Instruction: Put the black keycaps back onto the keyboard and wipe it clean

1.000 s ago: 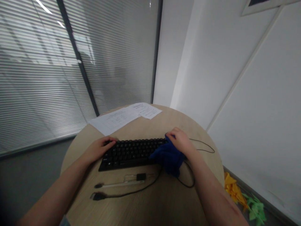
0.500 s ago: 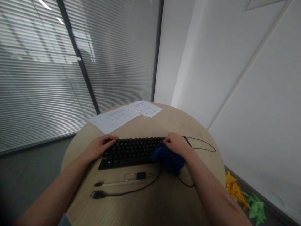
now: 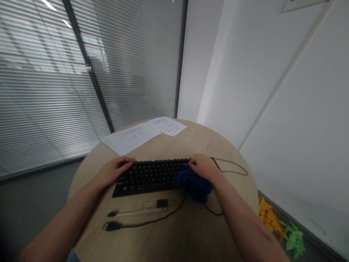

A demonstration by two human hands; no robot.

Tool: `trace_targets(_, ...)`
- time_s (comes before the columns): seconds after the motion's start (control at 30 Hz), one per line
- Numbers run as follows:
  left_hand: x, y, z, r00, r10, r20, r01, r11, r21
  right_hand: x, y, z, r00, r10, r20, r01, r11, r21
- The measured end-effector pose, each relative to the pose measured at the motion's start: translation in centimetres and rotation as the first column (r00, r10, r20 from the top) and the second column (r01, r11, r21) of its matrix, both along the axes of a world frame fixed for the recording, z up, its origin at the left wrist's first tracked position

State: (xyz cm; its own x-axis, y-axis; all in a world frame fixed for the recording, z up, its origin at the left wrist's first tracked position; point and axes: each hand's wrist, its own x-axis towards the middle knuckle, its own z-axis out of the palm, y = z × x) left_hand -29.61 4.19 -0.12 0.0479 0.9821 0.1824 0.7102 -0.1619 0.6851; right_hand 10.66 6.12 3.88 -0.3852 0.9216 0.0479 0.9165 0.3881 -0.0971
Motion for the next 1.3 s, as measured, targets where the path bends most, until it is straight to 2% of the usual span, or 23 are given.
trace_targets(0.1, 0.0, -0.1, 0.1, 1.000, -0.003, -0.003, 0.003, 1.000, 0.000, 1.1, 0.3, 0.4, 0.998, -0.016, -0.064, 0.020, 0.998, 0.051)
trace_targets(0.2, 0.0, -0.1, 0.2, 1.000, -0.004, -0.001, 0.004, 1.000, 0.001, 3.0, 0.5, 1.2, 0.981, -0.100, -0.166, 0.121, 0.985, 0.122)
trace_targets(0.27, 0.0, -0.1, 0.2, 1.000, -0.012, 0.005, 0.012, 1.000, 0.003, 4.2, 0.5, 1.7, 0.969, -0.138, -0.203, 0.162, 0.981, 0.110)
trace_targets(0.37, 0.0, 0.0, 0.2, 1.000, -0.020, 0.010, 0.020, 1.000, 0.003, 5.0, 0.6, 1.7, 0.977, -0.049, -0.206, 0.061, 0.997, 0.054)
trace_targets(0.5, 0.0, 0.0, 0.2, 1.000, -0.005, 0.006, 0.005, 1.000, 0.002, 4.0, 0.9, 0.7, 0.974, 0.109, -0.199, -0.105, 0.994, 0.031)
trace_targets(0.73, -0.1, -0.1, 0.2, 1.000, 0.000, 0.000, 0.000, 1.000, -0.001, 3.2, 1.4, -0.4, 0.978, 0.147, -0.145, -0.155, 0.987, -0.046)
trace_targets(0.93, 0.0, -0.1, 0.1, 1.000, -0.010, 0.004, 0.010, 1.000, -0.002, 2.7, 1.1, -0.1, 0.990, 0.097, -0.097, -0.099, 0.995, -0.008)
trace_targets(1.3, 0.0, 0.0, 0.1, 1.000, -0.011, 0.017, 0.011, 1.000, -0.005, 2.6, 1.3, -0.2, 0.991, 0.084, -0.100, -0.088, 0.996, -0.030)
